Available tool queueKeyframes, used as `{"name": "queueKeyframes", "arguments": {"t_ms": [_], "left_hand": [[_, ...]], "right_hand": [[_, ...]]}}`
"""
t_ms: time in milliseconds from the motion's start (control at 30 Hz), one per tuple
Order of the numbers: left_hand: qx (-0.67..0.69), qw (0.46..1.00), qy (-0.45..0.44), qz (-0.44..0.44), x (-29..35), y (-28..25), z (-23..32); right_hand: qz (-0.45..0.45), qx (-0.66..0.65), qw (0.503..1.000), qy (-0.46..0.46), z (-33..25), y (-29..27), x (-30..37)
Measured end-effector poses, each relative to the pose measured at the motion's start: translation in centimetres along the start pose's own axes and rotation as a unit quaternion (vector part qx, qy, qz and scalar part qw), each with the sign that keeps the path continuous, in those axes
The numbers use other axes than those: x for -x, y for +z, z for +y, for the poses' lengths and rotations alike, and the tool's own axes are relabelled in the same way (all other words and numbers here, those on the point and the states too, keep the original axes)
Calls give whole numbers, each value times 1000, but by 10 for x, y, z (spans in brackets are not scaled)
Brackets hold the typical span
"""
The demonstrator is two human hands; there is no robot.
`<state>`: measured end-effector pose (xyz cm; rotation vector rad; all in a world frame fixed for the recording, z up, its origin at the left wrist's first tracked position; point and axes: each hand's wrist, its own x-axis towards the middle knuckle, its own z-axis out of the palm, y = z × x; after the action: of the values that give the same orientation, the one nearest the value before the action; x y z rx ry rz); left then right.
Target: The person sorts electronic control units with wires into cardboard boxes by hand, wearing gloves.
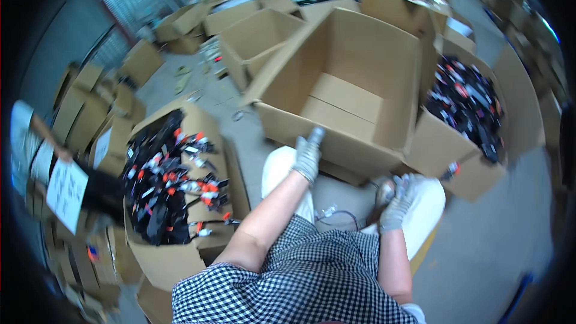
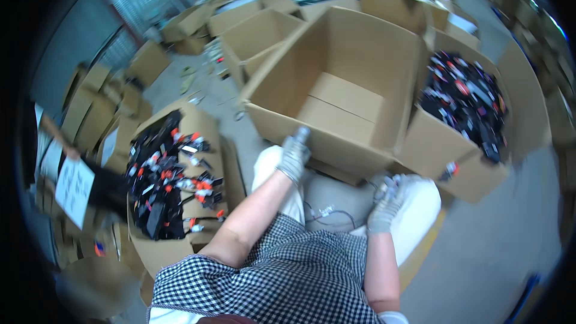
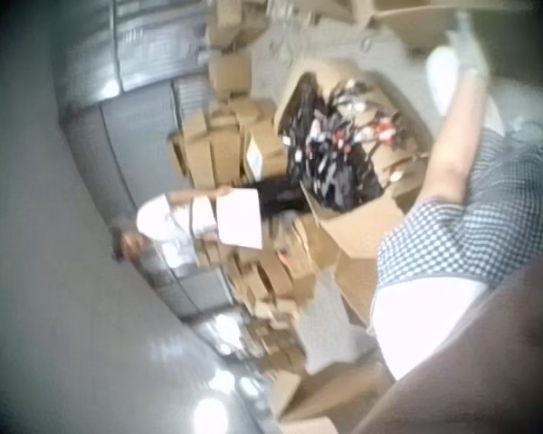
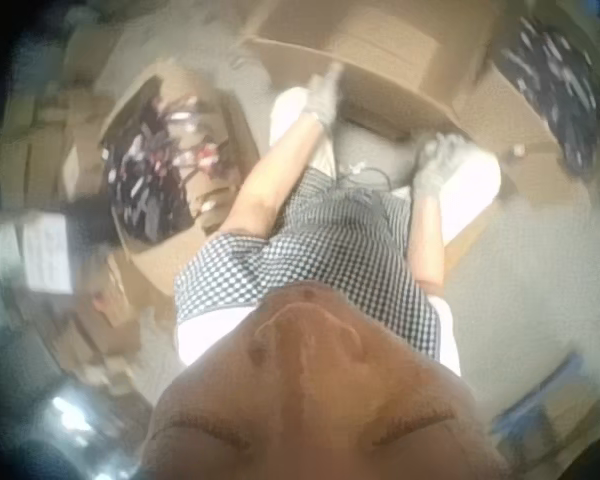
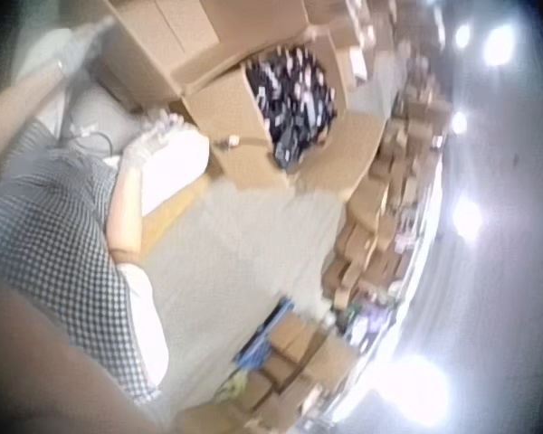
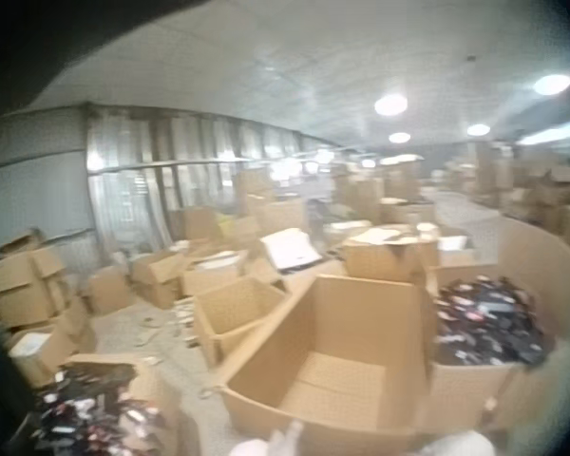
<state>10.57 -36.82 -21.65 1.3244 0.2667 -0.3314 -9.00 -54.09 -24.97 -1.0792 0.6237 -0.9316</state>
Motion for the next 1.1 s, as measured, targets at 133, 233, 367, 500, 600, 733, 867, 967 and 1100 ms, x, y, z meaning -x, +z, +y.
{"name": "queueKeyframes", "arguments": {"t_ms": [133, 233, 367, 500, 600, 733, 867, 967, 1100], "left_hand": [[89, 996, 14, -2, -29, 24, 25], [-52, 984, 165, 31, -83, -3, 35], [-46, 968, 235, 79, -76, -7, 65], [-235, 864, 438, 82, -51, 18, 69], [-256, 828, 497, -51, -3, 61, 65], [-201, 864, 377, -267, 22, 103, 60], [-281, 841, 249, -389, 9, 148, 49], [-305, 814, 235, -435, -34, 192, 22], [-108, 914, 161, -357, -87, 262, 7]], "right_hand": [[-2, -2, 995, 98, -3, -27, 1], [-8, 15, 1000, 26, -22, -34, 13], [-6, 30, 999, 38, -65, -54, 22], [18, -27, 999, -5, -87, -56, 15], [32, 27, 992, -121, -110, -63, -4], [18, -33, 993, -109, -161, -37, -21], [-52, -58, 981, -180, -183, -5, -48], [-73, -31, 969, -233, -183, 13, -91], [-43, 54, 926, -371, -190, 66, -157]]}}
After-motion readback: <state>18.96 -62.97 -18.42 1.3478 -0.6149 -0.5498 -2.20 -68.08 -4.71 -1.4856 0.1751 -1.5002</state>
